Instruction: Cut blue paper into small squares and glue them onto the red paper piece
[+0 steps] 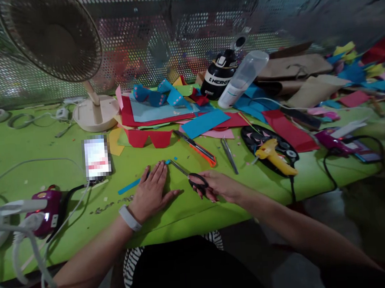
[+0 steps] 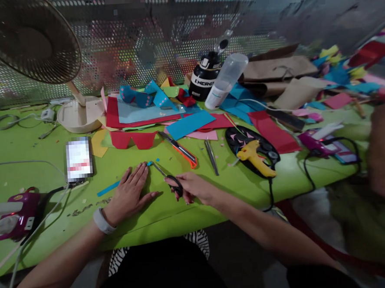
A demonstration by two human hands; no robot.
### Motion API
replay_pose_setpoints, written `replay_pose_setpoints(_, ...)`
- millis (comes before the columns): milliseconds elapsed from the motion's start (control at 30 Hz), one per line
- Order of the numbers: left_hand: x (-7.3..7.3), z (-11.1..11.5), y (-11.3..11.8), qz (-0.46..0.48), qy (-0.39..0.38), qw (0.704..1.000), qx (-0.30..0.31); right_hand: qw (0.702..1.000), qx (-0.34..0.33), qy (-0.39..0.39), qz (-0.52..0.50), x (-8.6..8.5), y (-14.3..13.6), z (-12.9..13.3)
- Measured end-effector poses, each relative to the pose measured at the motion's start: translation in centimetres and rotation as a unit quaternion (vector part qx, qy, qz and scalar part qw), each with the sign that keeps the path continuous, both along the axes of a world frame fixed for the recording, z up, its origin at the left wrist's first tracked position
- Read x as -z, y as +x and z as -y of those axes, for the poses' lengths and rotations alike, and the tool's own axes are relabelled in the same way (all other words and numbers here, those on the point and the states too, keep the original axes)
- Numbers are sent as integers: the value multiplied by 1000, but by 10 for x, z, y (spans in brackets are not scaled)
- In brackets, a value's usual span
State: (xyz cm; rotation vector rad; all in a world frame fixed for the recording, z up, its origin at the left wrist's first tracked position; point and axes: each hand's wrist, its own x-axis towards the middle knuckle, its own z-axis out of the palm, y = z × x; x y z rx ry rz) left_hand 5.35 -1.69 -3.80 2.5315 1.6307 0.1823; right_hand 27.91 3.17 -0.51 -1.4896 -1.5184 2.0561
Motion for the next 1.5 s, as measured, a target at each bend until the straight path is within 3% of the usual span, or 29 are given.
replay_pose_setpoints(433, -1, 0, 0, 5, 4, 1000, 2, 1000, -21, -17, 7, 4, 6, 4)
replay_pose_setpoints(733, -1, 1, 0, 10, 8, 1000, 0, 1000, 0, -3, -2, -1, -3, -2)
replay_pose_setpoints(1500, -1, 0, 0, 9, 5, 1000, 4, 1000, 1, 8, 14, 5, -3, -3)
